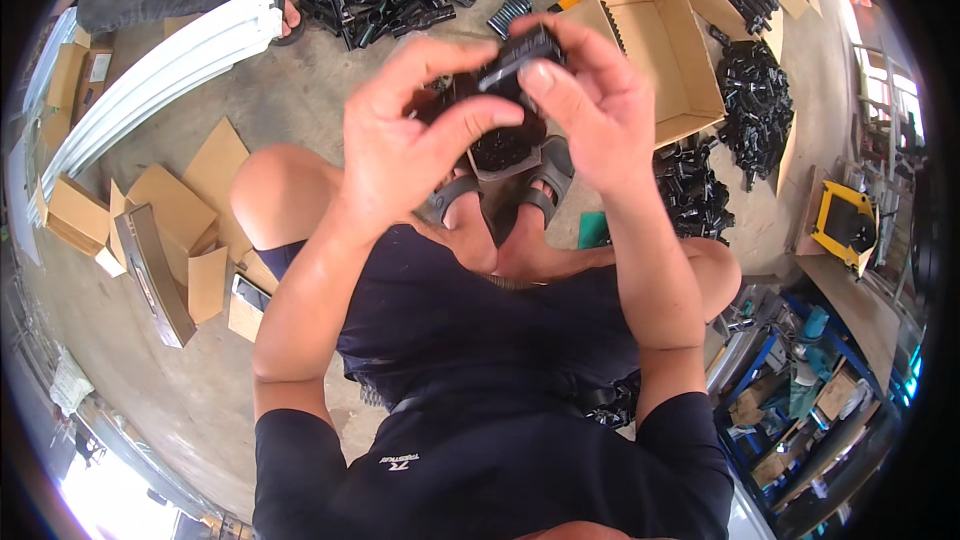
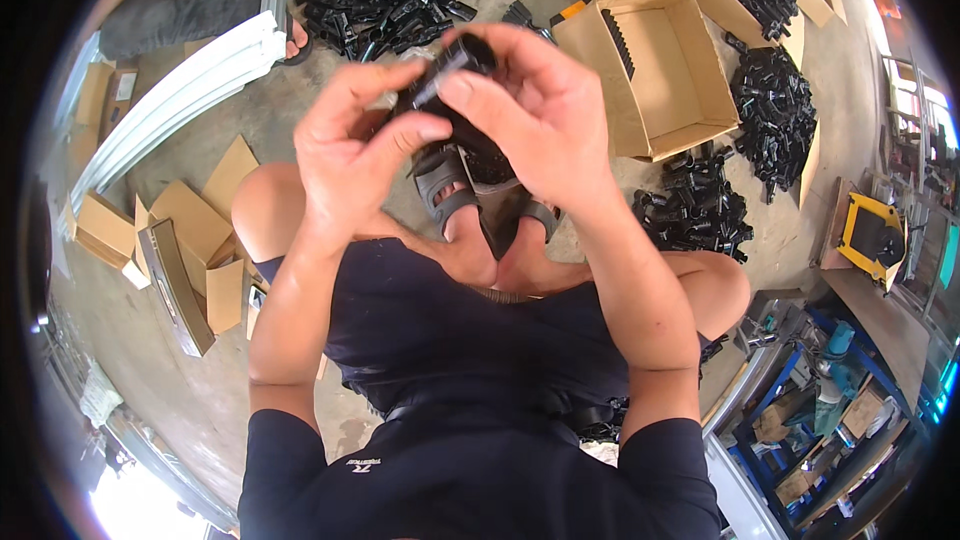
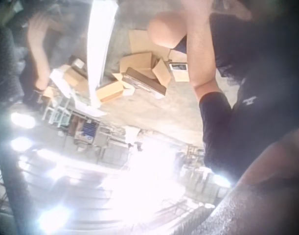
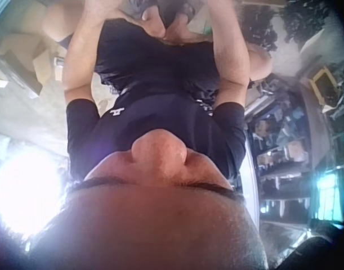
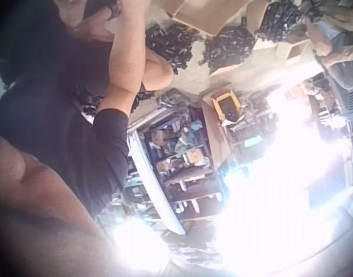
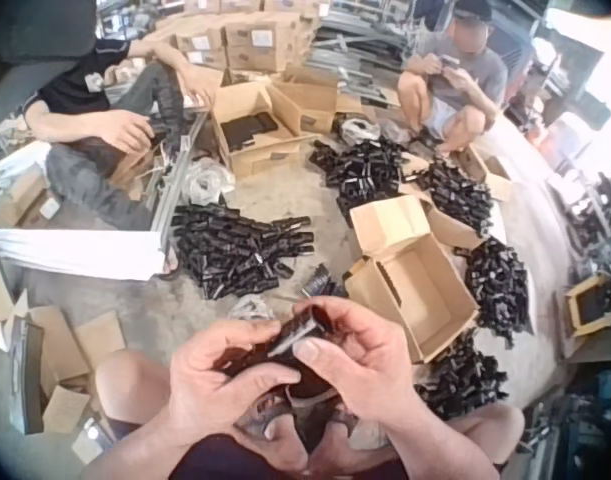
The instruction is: The person assembles black plastic components by snapping a small insert into a larger bracket while sitting on a floor surrounded by cardboard boxes of parts.
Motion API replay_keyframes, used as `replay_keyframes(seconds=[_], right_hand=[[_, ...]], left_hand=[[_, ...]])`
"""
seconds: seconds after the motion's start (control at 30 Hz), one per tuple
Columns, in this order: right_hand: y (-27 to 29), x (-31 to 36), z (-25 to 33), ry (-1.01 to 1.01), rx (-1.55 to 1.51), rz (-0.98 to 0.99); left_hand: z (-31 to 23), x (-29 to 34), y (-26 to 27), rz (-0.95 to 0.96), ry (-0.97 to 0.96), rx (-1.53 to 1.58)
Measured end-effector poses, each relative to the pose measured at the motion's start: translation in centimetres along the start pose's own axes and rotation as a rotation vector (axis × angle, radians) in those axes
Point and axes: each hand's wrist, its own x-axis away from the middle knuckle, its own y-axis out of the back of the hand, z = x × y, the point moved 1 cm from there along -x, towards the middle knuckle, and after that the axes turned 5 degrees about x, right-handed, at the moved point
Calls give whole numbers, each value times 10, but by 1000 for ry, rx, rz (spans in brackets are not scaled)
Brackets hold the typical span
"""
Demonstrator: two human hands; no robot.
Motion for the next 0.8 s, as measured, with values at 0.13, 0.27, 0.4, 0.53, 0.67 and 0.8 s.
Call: replay_keyframes(seconds=[0.13,0.27,0.4,0.53,0.67,0.8], right_hand=[[-18,-29,40,24,202,-37],[-12,-70,18,68,215,-57],[4,-97,-89,74,1033,-152],[-22,-77,-231,356,1712,440],[-48,-55,-301,303,1764,631],[-48,-48,-356,238,1354,422]], left_hand=[[-11,-35,6,-37,-14,104],[20,-56,34,-146,42,425],[48,-68,56,-344,171,526],[58,-83,80,-430,224,528],[60,-91,85,-429,274,584],[62,-89,75,-439,384,556]])
